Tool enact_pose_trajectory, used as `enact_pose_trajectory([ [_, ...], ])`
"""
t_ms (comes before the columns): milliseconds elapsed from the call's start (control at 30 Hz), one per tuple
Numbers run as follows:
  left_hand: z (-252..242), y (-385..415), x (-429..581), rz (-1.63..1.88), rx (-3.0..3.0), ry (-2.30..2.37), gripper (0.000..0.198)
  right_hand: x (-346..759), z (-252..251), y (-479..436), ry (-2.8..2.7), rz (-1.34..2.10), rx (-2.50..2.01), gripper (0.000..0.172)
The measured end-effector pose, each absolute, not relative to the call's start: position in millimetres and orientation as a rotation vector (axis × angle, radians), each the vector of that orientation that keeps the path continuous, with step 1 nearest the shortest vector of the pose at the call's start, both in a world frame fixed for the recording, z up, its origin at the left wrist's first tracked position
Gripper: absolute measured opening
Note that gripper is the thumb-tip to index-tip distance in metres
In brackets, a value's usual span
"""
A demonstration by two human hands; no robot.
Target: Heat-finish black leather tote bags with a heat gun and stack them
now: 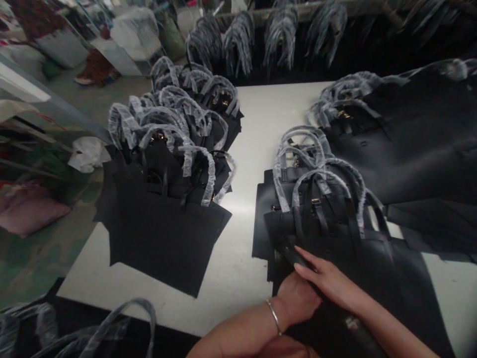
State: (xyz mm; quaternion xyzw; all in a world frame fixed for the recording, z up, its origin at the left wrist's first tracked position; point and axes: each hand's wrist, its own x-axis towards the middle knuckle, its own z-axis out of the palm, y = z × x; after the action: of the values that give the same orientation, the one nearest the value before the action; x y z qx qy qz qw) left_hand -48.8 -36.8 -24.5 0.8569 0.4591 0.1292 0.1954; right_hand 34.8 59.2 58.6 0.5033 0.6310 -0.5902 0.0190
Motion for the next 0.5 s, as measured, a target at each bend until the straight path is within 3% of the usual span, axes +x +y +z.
enact_pose_trajectory([
  [300, -17, -38, -50, 0.373, 2.278, 1.364, 0.038, 2, 65, 56, 2.093, -1.746, 1.710, 0.066],
  [500, -25, -44, -38, 0.474, 2.254, 1.473, 0.041, 56, 83, 40, 1.980, -1.752, 1.795, 0.070],
])
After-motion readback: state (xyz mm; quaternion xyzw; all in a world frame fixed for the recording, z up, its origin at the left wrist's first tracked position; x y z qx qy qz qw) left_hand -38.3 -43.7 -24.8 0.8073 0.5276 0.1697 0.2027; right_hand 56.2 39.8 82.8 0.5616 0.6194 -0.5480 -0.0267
